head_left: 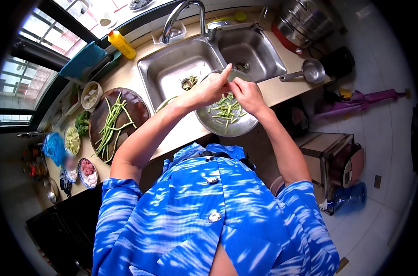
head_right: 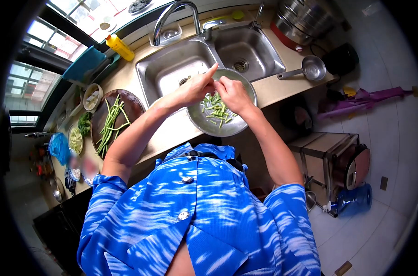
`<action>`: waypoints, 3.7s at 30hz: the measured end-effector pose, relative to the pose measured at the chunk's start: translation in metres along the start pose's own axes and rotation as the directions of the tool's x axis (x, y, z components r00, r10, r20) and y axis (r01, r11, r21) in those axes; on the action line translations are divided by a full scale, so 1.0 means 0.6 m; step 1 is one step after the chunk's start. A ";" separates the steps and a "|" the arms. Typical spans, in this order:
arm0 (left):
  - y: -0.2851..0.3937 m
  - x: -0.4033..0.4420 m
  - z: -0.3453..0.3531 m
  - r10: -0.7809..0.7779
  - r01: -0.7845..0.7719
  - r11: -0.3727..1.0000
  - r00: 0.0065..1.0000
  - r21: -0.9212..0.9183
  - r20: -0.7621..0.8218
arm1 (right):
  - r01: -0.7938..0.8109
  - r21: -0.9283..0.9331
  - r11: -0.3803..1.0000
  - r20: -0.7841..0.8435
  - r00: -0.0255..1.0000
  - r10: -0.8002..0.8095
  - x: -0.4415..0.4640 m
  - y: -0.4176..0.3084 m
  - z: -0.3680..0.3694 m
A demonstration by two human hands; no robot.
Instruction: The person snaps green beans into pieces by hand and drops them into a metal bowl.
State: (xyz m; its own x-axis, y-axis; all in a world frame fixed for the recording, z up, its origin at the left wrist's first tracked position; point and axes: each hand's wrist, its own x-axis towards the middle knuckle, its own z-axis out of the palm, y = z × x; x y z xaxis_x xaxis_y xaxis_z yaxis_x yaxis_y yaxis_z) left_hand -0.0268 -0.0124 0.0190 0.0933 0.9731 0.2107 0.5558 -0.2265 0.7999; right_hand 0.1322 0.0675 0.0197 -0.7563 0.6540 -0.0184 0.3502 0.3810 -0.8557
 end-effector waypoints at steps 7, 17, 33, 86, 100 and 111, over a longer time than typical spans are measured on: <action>0.011 0.000 -0.011 -0.025 0.019 0.995 0.997 0.096 0.067 | 0.208 -0.007 0.978 -0.098 0.973 -0.207 -0.003 0.005 -0.003; 0.024 -0.011 0.015 0.121 -0.108 0.991 0.978 0.084 -0.169 | -0.338 0.897 0.284 0.297 0.938 0.179 -0.011 0.049 0.032; 0.005 0.000 0.015 0.008 -0.009 0.998 1.000 0.068 0.005 | 0.131 -0.063 0.989 0.000 0.991 -0.131 0.001 0.021 0.001; -0.009 -0.014 0.028 0.077 -0.085 0.994 0.989 -0.064 -0.124 | 0.257 -0.259 0.931 -0.082 0.955 -0.286 -0.013 -0.004 0.004; -0.003 -0.011 0.027 -0.092 -0.023 0.927 0.953 -0.374 -0.288 | -0.123 0.287 0.950 0.129 0.988 0.089 -0.006 0.068 0.017; -0.012 -0.010 0.033 -0.105 0.081 0.968 0.990 -0.239 -0.091 | 0.069 -0.104 0.992 0.014 0.998 -0.068 0.008 0.021 -0.002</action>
State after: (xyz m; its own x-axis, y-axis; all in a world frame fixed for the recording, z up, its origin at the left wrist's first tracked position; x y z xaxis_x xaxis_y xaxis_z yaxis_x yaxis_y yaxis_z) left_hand -0.0149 -0.0159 0.0011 -0.0413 0.9836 0.1757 0.3479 -0.1507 0.9253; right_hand 0.1338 0.0763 0.0099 -0.7859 0.6175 0.0322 0.3531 0.4910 -0.7964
